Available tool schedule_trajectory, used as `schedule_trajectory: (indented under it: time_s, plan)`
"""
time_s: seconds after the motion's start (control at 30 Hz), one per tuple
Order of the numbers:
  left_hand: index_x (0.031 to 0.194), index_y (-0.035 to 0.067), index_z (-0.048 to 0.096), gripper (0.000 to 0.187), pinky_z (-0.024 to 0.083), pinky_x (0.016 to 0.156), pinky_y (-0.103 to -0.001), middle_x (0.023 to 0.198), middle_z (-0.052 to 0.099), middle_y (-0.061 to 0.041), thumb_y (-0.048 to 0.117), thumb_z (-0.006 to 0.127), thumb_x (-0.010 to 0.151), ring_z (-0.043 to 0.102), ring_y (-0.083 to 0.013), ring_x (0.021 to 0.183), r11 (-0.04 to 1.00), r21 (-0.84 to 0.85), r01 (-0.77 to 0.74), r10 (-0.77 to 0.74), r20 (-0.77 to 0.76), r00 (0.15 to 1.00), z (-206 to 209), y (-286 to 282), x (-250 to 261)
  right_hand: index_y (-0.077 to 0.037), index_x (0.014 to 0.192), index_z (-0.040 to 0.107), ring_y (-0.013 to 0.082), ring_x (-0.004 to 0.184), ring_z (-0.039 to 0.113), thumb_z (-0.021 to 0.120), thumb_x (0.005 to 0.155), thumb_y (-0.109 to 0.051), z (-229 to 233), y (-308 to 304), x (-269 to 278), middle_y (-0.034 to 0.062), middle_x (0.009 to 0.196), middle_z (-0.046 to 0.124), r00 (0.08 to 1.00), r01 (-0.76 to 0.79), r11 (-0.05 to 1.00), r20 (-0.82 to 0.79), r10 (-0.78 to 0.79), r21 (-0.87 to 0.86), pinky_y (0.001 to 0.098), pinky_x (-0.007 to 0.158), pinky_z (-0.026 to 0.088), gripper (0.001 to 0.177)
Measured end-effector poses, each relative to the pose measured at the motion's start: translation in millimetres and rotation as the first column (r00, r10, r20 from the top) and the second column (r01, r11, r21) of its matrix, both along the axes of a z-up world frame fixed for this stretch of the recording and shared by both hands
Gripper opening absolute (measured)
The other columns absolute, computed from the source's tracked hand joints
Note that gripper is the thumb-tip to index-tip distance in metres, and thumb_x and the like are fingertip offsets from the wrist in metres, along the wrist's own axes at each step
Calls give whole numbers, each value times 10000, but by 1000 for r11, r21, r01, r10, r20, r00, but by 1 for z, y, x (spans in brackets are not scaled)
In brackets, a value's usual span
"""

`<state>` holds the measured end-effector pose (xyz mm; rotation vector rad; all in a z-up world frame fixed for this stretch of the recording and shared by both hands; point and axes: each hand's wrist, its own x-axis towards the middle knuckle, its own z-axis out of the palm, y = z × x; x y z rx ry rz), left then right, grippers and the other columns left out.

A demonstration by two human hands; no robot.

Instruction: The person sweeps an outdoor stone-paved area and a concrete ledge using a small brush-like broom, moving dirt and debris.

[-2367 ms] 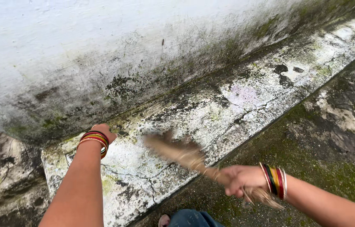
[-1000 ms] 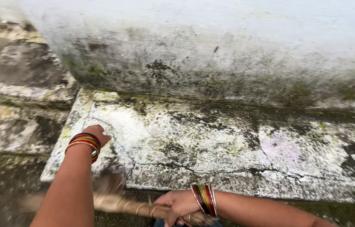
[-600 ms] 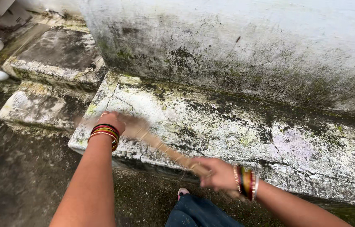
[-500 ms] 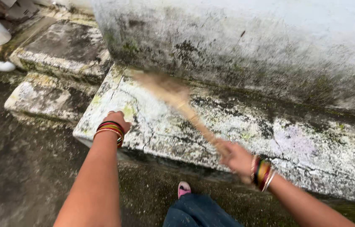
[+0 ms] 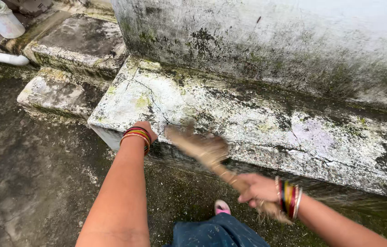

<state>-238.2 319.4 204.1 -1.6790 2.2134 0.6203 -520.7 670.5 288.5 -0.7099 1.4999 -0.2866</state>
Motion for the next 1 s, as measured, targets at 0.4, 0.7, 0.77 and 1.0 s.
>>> schedule_trajectory:
  time_s: [0.4, 0.7, 0.77, 1.0]
  plan:
    - [1335, 25, 638, 521, 534, 1036, -495, 1386, 607, -250, 311, 696, 903, 629, -402, 1233, 991, -68, -113, 112, -20, 993, 64, 55, -39, 37, 1424, 600, 56, 479, 580, 764, 863, -15, 19, 16, -15, 24, 716, 649, 924, -33, 939, 348, 159, -343, 191, 401, 483, 587]
    - [1522, 41, 417, 660, 582, 978, -545, 1501, 486, -247, 352, 623, 977, 591, -411, 1288, 987, 36, -157, 155, 56, 986, 4, 105, -126, -53, 1281, 592, 190, 535, 628, 796, 806, -108, -25, 76, -274, 97, 765, 693, 826, 48, 904, -492, -275, -425, 347, 526, 526, 520]
    - [1525, 62, 422, 694, 575, 985, -545, 1516, 479, -230, 379, 662, 956, 575, -405, 1309, 980, 68, -189, 186, 40, 982, -3, 135, -146, 58, 1115, 628, 194, 563, 676, 785, 831, -119, -49, 88, -337, 142, 784, 711, 756, 52, 935, -598, -267, -352, 343, 552, 536, 369]
    - [1460, 28, 528, 714, 574, 994, -514, 1456, 585, -226, 473, 696, 927, 623, -384, 1283, 976, 121, -181, 169, 106, 980, -15, 200, -163, 62, 1187, 587, 171, 527, 615, 718, 862, -79, -59, 150, -332, 108, 729, 665, 939, 203, 976, -269, -216, -75, 300, 468, 535, 377]
